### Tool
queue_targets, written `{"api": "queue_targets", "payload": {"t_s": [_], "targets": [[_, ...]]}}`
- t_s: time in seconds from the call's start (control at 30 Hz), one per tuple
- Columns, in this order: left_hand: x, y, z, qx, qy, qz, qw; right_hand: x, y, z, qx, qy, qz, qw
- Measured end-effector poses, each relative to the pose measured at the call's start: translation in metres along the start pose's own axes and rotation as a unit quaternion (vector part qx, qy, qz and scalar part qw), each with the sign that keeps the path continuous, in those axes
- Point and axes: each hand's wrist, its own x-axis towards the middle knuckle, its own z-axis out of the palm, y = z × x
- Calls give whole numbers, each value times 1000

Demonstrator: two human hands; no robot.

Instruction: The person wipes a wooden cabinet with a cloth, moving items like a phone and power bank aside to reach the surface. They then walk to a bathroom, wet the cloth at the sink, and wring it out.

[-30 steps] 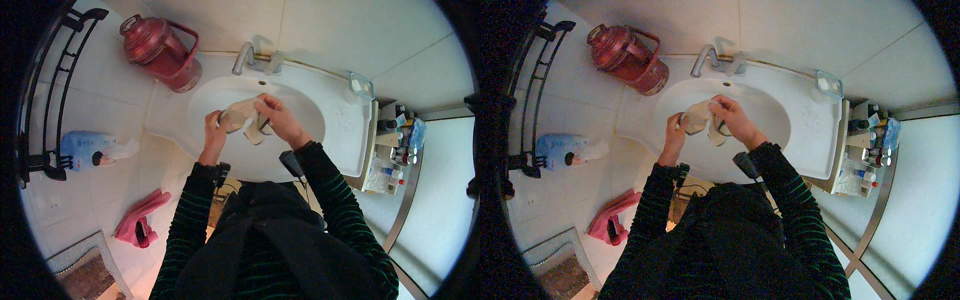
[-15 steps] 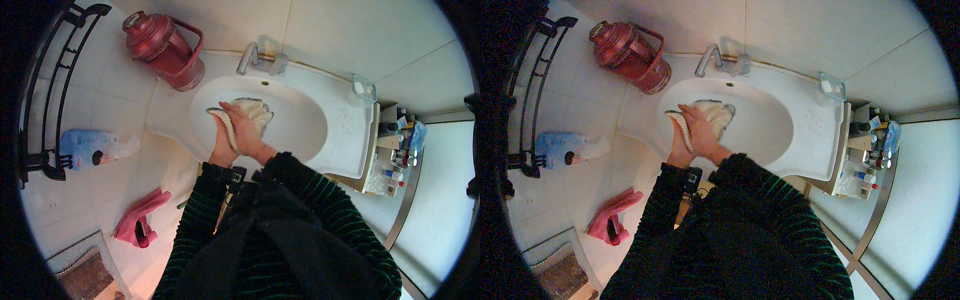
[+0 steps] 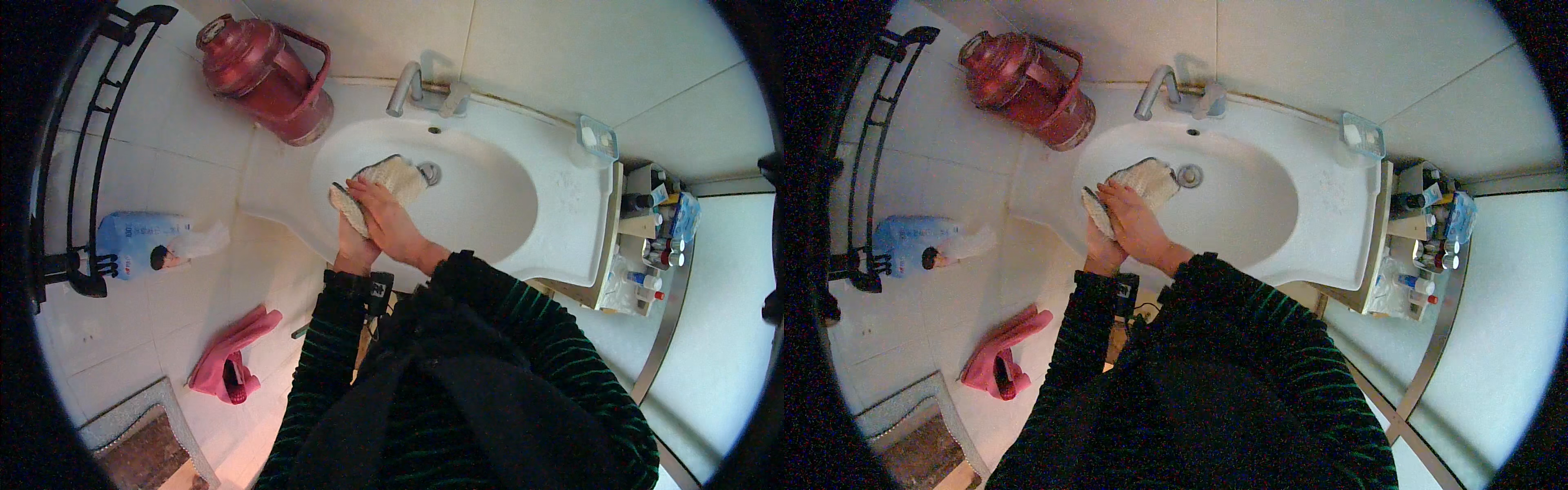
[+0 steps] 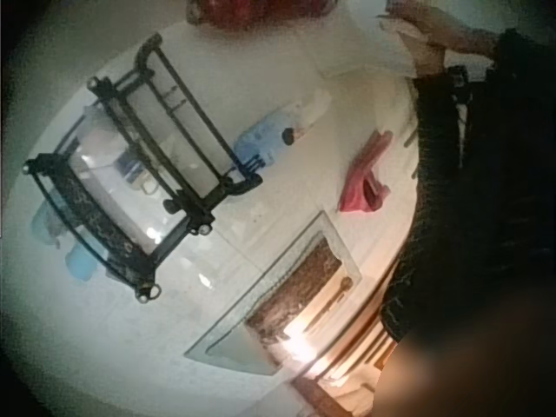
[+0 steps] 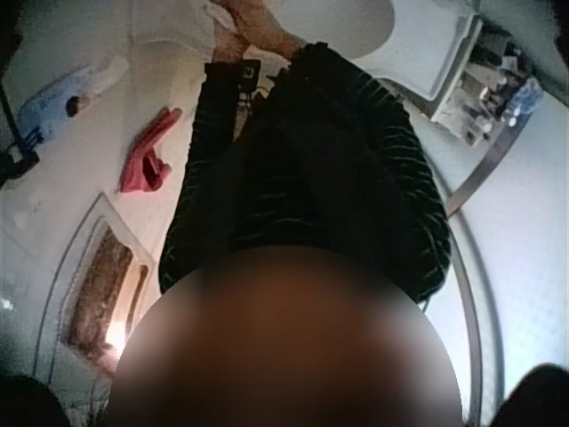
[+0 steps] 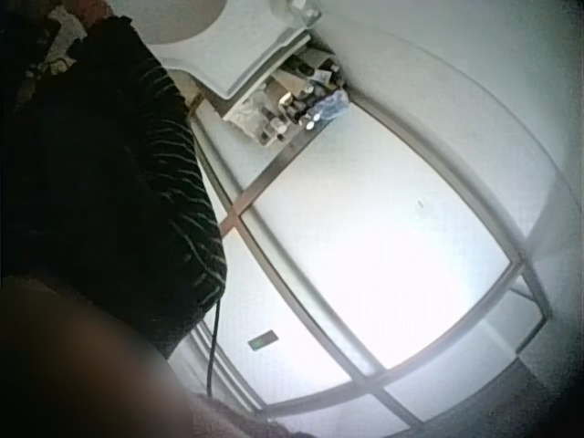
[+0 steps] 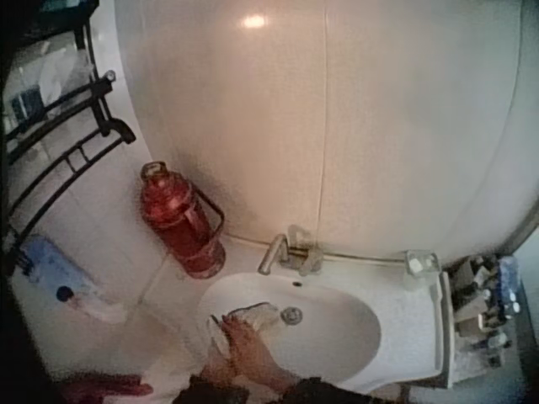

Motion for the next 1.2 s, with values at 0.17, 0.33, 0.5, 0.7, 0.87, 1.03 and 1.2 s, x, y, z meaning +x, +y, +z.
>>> {"api": "queue_targets", "payload": {"t_s": [0.17,0.33,0.5,0.7,0.87,1.03,1.2], "targets": [[-1,4,6,197,157,-18,968,9,18,-7,194,90,156,964],[-4,5,5,130,100,-18,986,-7,3,9,80,151,30,985],[-3,0,1,220,154,-25,963,9,19,-6,210,137,267,930],[-3,9,7,150,80,-5,985,-13,19,25,83,127,-17,988],[-5,7,15,132,229,17,964,2,29,13,22,93,-59,994],[-7,10,15,139,191,-35,971,11,-1,4,29,181,10,983],[-11,15,13,-45,116,65,990,3,-17,16,83,116,-75,987]]}}
